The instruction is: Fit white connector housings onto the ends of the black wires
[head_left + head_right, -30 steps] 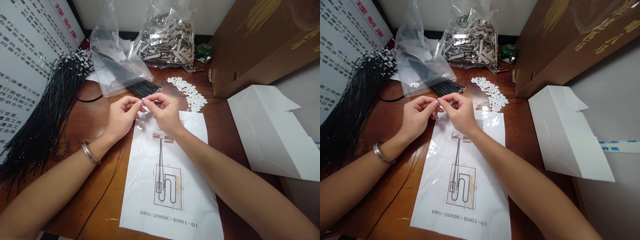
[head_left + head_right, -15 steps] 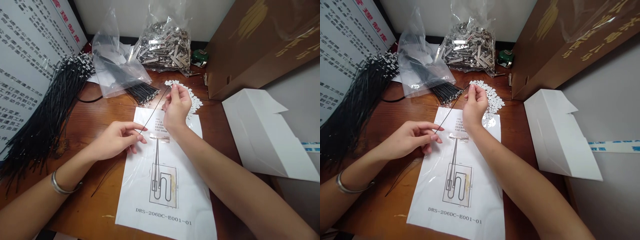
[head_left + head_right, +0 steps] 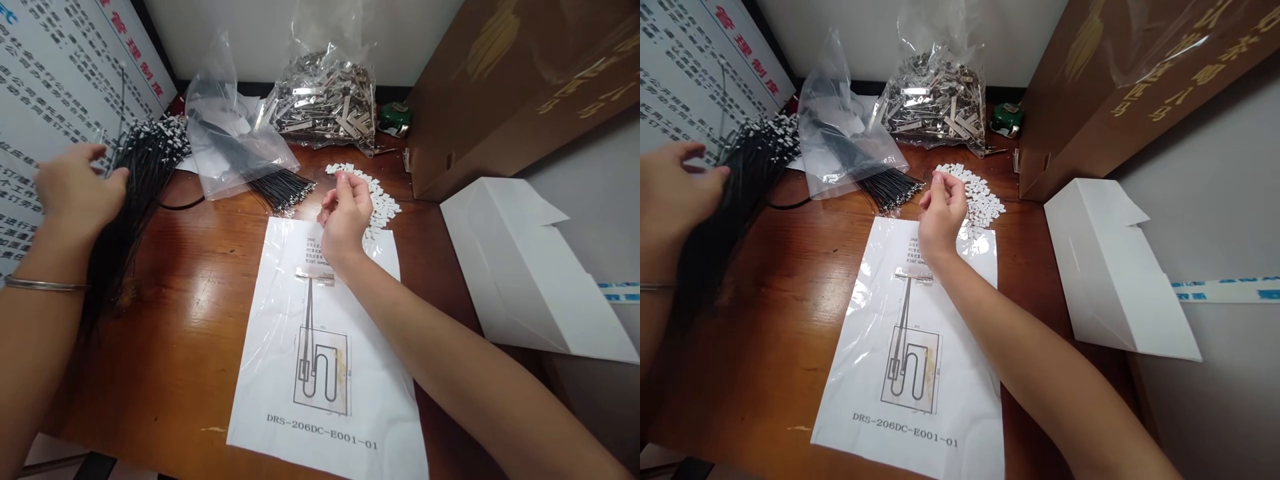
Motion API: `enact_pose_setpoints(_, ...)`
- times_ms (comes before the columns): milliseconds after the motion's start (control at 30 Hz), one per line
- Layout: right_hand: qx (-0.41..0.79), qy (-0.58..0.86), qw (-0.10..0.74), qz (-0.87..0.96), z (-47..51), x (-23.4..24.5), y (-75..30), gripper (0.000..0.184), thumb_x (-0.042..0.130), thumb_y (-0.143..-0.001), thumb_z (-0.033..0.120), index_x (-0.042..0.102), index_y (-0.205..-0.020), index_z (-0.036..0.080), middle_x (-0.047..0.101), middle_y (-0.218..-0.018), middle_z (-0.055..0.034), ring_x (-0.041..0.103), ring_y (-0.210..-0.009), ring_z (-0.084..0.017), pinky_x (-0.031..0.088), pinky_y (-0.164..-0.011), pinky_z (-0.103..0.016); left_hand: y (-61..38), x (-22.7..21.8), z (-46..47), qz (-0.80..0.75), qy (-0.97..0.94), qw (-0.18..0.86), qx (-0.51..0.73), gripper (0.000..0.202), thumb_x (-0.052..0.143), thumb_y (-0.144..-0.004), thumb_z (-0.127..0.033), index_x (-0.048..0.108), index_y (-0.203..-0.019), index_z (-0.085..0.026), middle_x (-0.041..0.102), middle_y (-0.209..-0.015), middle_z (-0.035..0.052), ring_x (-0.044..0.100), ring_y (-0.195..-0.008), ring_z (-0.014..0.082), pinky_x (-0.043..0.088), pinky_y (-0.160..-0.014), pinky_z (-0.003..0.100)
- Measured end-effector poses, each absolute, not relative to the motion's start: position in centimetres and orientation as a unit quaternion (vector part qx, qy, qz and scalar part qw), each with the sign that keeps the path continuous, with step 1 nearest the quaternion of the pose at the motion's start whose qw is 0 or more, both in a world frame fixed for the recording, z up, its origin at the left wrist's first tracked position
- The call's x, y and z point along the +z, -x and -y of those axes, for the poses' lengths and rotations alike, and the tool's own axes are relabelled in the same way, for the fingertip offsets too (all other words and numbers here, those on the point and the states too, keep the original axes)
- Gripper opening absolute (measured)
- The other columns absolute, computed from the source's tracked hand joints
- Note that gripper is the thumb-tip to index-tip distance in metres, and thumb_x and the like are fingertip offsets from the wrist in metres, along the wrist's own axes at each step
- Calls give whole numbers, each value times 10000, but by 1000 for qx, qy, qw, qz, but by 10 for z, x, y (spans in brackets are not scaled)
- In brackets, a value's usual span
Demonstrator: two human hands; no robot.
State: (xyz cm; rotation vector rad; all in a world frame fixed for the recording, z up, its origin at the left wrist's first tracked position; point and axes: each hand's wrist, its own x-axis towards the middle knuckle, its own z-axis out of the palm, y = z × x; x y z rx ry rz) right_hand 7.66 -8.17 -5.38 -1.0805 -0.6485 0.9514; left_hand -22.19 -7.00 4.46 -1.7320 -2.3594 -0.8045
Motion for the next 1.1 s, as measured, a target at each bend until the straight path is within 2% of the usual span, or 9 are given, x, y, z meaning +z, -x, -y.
enact_pose_setpoints(33,413,495,702,303,81,-54,-77,174,506,-891,413,493,-970,259,426,-629,52,408,-495,-103,306,-442,-240,219,43,71,756,607,81,-232,325,652,-801,-412,673,-1076,-240,679,-1241,70,541,-1260,358,386,-1041,529)
enact_pose_setpoints(100,370,525,692,329,78,-53,-83,186,494,-899,413,514,-1006,261,431,-645,45,424,-504,-109,316,-458,-246,201,36,76,695,682,80,-212,306,613,-817,-427,695,-1050,-246,640,-1311,80,494,-1312,351,376,-1036,476)
enact_pose_setpoints(233,268,612,613,422,72,-38,-112,199,504,-890,336,589,-1019,211,509,-678,15,539,-602,-146,414,-572,-289,142,19,86,654,735,-15,-177,262,582,-832,-419,723,-938,-226,746,-940,80,675,-882,288,473,-799,393)
enact_pose_setpoints(300,198,656,532,498,72,-27,-131,186,535,-865,304,643,-954,182,544,-674,0,580,-674,-177,458,-679,-345,115,11,87,650,748,-46,-127,277,542,-856,-410,724,-887,-203,746,-880,112,680,-843,307,474,-761,391)
enact_pose_setpoints(400,131,723,413,538,76,-16,-157,131,580,-816,262,682,-843,184,580,-659,-15,590,-705,-212,477,-775,-415,88,6,80,638,767,-53,-40,368,418,-907,-376,730,-909,-182,749,-970,164,689,-912,344,491,-790,416)
enact_pose_setpoints(567,158,775,279,545,77,-8,-182,40,641,-753,223,681,-748,226,622,-680,-51,611,-786,-270,487,-821,-448,74,7,65,648,759,-52,36,436,395,-869,-347,763,-972,-138,727,-1090,213,677,-1008,396,509,-840,461)
enact_pose_setpoints(833,190,766,218,574,77,-8,-194,98,718,-635,187,686,-561,243,579,-573,-46,521,-607,-221,495,-685,-422,65,12,61,661,746,-20,74,456,494,-791,-371,746,-1035,-81,719,-1098,241,679,-1007,405,524,-823,439)
enact_pose_setpoints(967,230,774,197,557,82,4,-191,127,727,-656,147,692,-570,234,585,-573,-51,553,-645,-247,486,-705,-439,65,11,69,657,752,-9,57,385,503,-781,-339,745,-956,-96,734,-1028,229,687,-973,391,529,-792,421)
enact_pose_setpoints(1100,244,772,155,566,83,10,-190,161,814,-615,226,676,-531,218,636,-640,-68,582,-695,-255,488,-698,-429,64,17,86,646,761,-38,40,288,502,-767,-302,728,-815,-130,738,-913,213,694,-913,414,518,-739,445)
